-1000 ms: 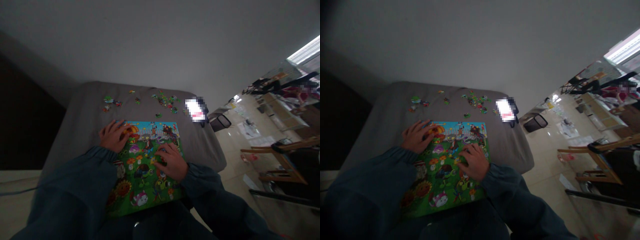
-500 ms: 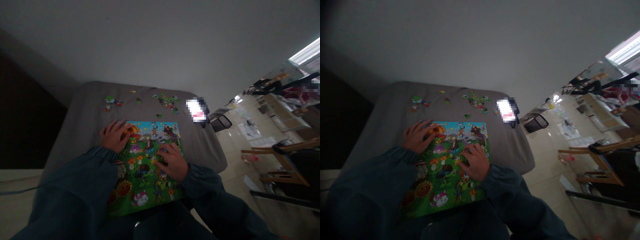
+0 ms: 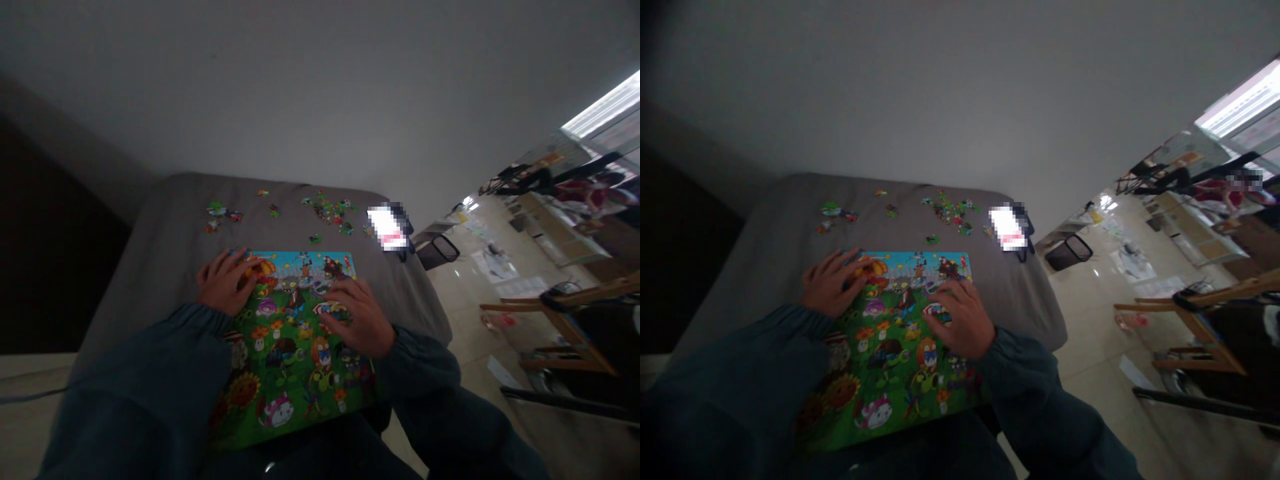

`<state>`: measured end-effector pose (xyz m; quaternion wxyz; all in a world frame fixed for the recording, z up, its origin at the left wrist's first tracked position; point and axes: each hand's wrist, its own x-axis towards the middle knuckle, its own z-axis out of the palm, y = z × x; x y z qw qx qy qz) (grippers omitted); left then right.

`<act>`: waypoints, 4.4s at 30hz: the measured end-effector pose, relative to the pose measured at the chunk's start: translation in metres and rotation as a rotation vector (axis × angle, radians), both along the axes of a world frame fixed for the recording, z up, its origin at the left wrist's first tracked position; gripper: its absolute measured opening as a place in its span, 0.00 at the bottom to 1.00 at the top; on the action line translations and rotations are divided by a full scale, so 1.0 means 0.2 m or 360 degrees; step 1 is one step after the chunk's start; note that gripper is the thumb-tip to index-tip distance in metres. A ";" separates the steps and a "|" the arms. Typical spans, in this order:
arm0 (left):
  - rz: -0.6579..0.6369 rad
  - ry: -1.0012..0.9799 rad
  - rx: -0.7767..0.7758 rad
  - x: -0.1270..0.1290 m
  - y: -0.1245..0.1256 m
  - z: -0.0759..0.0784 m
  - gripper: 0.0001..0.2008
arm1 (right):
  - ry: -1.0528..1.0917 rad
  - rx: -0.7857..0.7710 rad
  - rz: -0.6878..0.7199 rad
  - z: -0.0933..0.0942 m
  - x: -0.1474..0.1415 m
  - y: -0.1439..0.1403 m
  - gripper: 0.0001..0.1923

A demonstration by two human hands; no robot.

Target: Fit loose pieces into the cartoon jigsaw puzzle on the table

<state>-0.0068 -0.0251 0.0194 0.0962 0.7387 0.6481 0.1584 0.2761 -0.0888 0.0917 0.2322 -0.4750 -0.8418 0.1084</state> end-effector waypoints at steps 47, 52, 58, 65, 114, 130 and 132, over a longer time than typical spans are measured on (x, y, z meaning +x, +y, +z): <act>-0.0024 -0.0080 0.0037 0.00 0.01 -0.01 0.20 | 0.0320 -0.0988 0.0039 -0.08 0.20 -0.25 0.18; -0.0045 -0.0092 0.0006 0.00 0.01 0.00 0.20 | 0.0268 -0.0891 0.0085 -0.05 0.20 -0.25 0.16; -0.0023 -0.0036 -0.0003 0.00 0.01 0.00 0.19 | 0.0413 -0.1084 -0.0004 -0.09 0.19 -0.28 0.16; -0.0052 -0.0055 0.0014 0.00 0.00 0.01 0.21 | 0.0325 -0.1026 -0.0084 -0.11 0.17 -0.30 0.12; -0.0098 -0.0013 0.0107 -0.03 0.03 -0.03 0.20 | 0.0207 -0.0313 -0.0246 -0.02 0.42 -0.11 0.22; -0.0071 0.0088 0.0015 -0.05 0.04 -0.01 0.22 | 0.0018 -0.0182 -0.0863 -0.21 0.41 0.90 0.26; -0.0081 0.0113 0.0023 -0.04 0.04 0.01 0.22 | -0.0019 -0.0211 -0.0860 -0.22 0.42 0.90 0.24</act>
